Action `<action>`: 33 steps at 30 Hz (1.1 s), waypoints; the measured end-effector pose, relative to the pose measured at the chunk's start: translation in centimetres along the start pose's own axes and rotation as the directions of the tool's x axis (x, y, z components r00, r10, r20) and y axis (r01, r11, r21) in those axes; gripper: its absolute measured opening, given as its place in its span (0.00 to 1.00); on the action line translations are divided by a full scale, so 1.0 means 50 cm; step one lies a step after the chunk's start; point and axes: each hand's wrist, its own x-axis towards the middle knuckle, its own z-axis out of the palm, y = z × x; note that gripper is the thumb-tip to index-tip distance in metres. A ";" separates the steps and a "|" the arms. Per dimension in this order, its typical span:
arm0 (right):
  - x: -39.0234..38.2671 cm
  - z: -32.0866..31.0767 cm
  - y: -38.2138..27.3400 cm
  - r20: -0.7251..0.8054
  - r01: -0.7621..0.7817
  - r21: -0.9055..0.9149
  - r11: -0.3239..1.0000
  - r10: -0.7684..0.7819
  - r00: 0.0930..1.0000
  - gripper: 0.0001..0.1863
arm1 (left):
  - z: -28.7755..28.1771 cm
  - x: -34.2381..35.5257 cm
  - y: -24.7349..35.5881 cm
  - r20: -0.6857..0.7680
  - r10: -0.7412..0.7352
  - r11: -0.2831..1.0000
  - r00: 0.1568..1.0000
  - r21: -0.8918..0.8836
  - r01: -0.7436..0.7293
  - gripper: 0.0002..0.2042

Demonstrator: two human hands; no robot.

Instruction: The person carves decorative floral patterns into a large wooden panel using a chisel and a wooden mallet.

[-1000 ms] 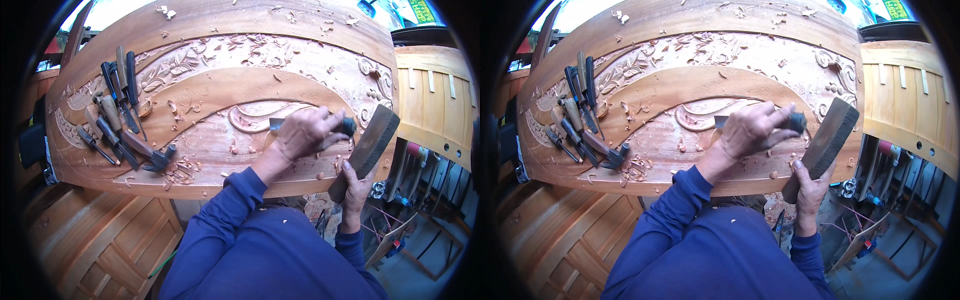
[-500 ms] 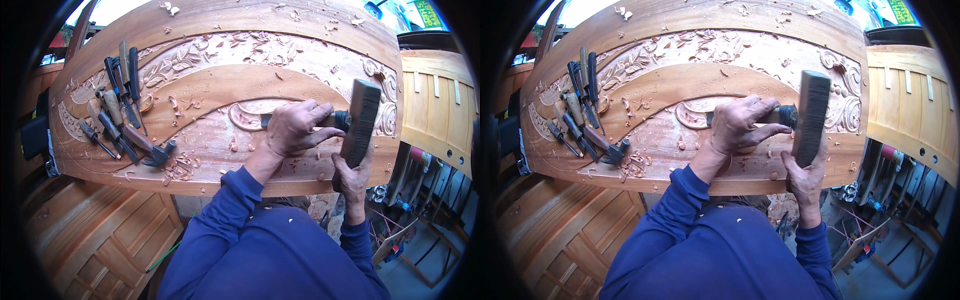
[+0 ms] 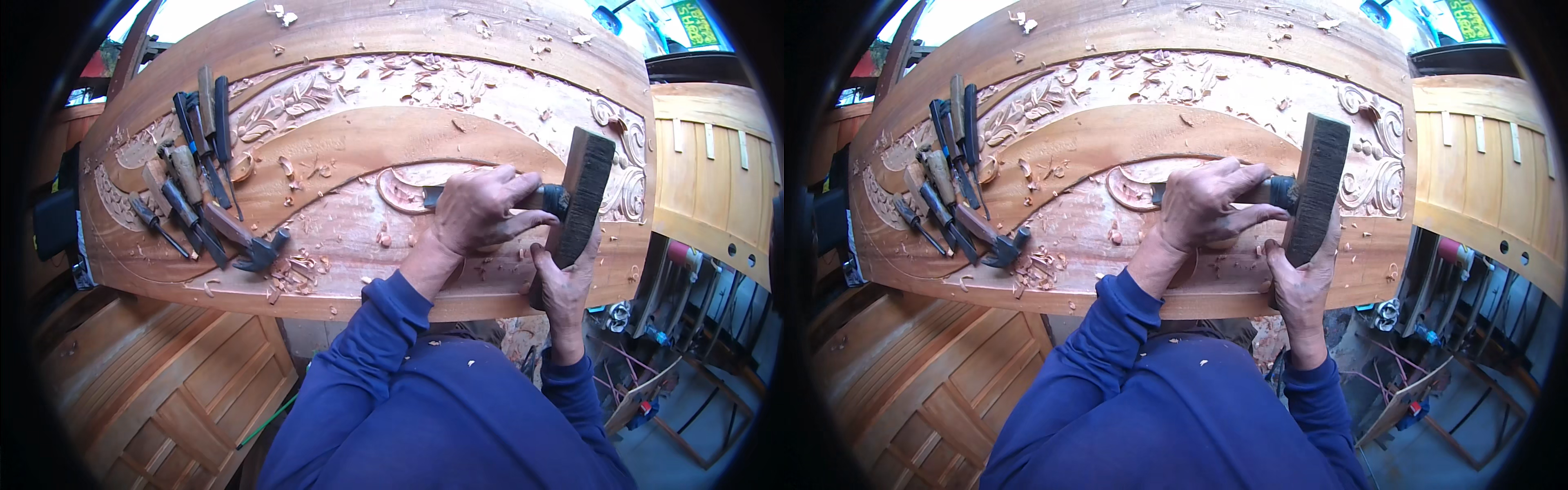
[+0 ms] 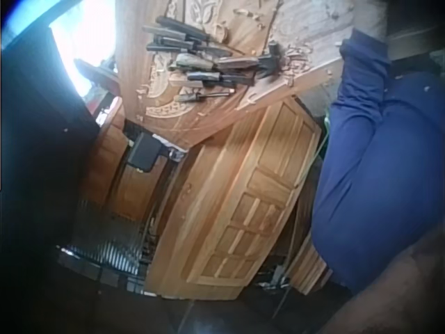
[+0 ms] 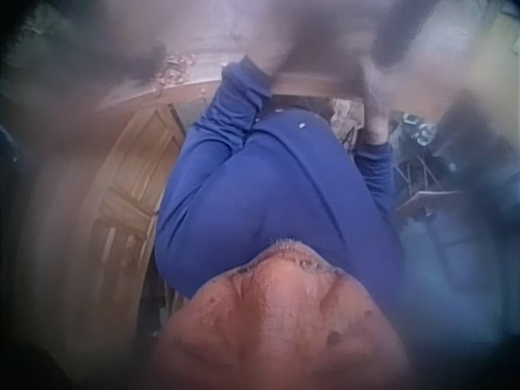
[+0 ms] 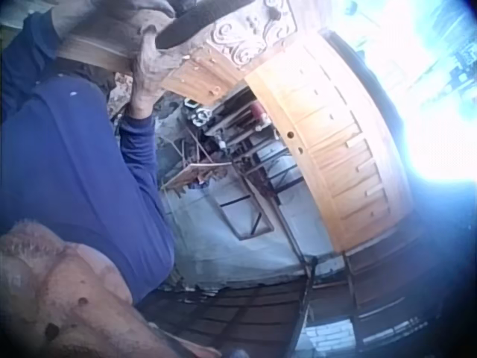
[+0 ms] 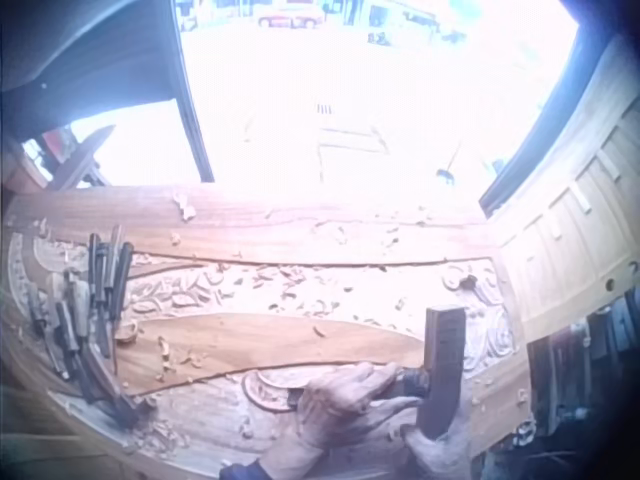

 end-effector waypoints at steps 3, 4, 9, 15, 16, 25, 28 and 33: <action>0.014 -0.032 0.019 0.088 -0.098 0.066 0.993 0.092 0.992 0.48 | 0.004 -0.001 -0.009 -0.023 0.005 1.000 1.000 0.016 -0.005 0.25; 0.012 -0.029 0.013 0.089 -0.097 0.066 0.993 0.091 0.992 0.48 | 0.007 -0.003 -0.013 -0.024 0.005 1.000 1.000 0.017 -0.004 0.25; -0.005 0.001 0.013 0.030 0.013 -0.056 0.998 -0.011 0.999 0.47 | 0.006 -0.010 -0.017 0.009 0.018 1.000 1.000 0.016 -0.018 0.25; 0.002 0.001 0.019 -0.077 -0.085 0.211 0.974 0.103 0.992 0.47 | -0.001 -0.008 -0.019 -0.008 0.050 0.999 0.999 0.008 -0.050 0.25; 0.003 0.005 0.024 -0.011 -0.002 0.095 0.996 0.003 1.000 0.47 | -0.003 -0.009 -0.023 -0.008 0.052 0.999 0.999 0.008 -0.052 0.25; 0.022 -0.061 -0.001 -0.031 -0.183 0.139 0.973 0.189 0.981 0.45 | 0.013 0.003 0.013 0.014 -0.023 1.000 1.000 0.001 0.023 0.25; 0.028 -0.049 -0.019 -0.117 -0.152 0.167 0.974 0.172 0.978 0.46 | 0.011 -0.004 -0.001 -0.007 -0.023 1.000 1.000 -0.013 0.022 0.25; -0.026 -0.023 0.047 0.065 0.098 -0.104 0.990 -0.092 0.994 0.49 | -0.025 -0.015 -0.008 -0.030 0.060 0.995 0.998 -0.082 -0.062 0.23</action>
